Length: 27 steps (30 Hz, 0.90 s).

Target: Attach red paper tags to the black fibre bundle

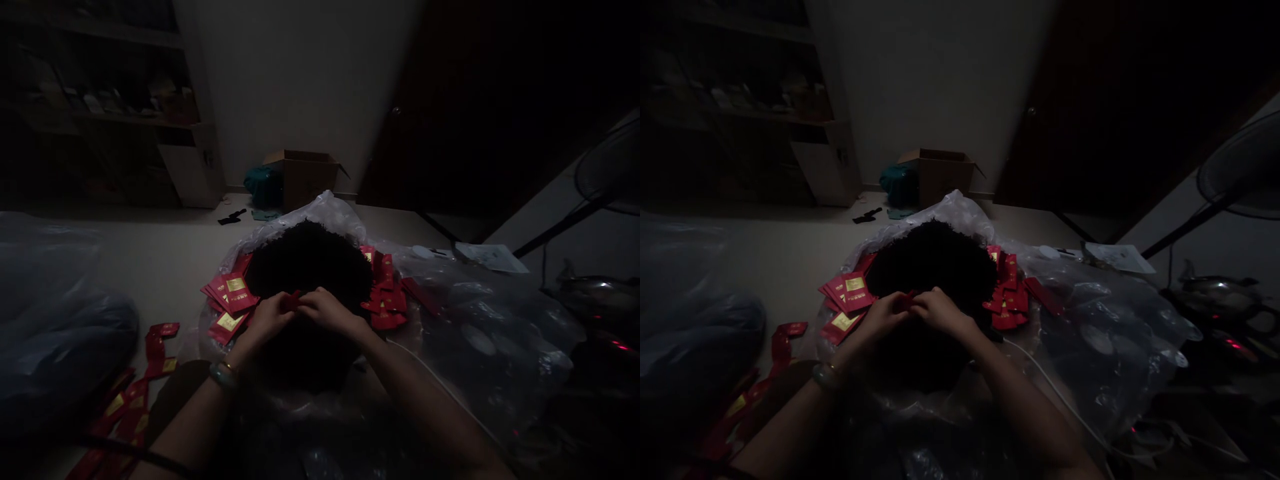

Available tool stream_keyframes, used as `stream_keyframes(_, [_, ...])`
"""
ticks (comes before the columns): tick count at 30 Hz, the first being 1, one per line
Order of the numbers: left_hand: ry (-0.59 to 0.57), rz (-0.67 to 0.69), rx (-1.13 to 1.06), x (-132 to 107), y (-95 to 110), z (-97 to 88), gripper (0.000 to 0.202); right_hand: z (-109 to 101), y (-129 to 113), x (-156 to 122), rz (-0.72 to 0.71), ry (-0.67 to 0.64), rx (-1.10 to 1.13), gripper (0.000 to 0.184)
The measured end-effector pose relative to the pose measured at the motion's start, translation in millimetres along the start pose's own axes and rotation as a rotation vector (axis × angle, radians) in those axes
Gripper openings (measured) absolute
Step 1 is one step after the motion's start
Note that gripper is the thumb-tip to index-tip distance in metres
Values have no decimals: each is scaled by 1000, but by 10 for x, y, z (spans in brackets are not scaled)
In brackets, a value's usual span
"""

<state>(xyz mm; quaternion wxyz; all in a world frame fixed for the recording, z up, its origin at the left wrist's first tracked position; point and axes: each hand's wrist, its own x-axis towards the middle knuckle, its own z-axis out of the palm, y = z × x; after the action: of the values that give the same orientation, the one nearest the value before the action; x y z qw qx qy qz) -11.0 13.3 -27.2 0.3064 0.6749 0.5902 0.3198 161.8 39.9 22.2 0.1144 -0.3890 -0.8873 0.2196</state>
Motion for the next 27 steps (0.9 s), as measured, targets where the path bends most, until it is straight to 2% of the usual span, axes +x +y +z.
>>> stream_keyframes(2, [9,-31,-127,10,17,2,23,-92,21,-24,0,112,55,19])
stream_keyframes(4, [31,-70,-241,7,56,37,28,-188,10,-46,51,154,93,22])
stream_keyframes(8, [55,-180,-368,-24,120,171,37,-238,-23,-53,136,-69,103,16])
stream_keyframes(11, [40,-205,-397,-43,124,229,36,-154,-12,-45,143,-112,52,16])
stream_keyframes(14, [-138,-189,-503,-58,124,201,41,-114,-1,-61,112,-46,51,16])
stream_keyframes(16, [-294,-209,-592,-77,137,165,35,-155,-17,-87,92,12,68,18])
stream_keyframes(18, [-362,-235,-651,-102,165,146,27,-230,-52,-118,83,53,89,16])
stream_keyframes(22, [-313,-256,-636,-146,255,184,22,-335,-123,-150,85,-12,118,19])
stream_keyframes(25, [-263,-293,-599,-154,317,234,21,-312,-137,-133,56,-95,101,20])
stream_keyframes(27, [-231,-288,-594,-149,339,252,24,-286,-138,-128,52,-102,44,22])
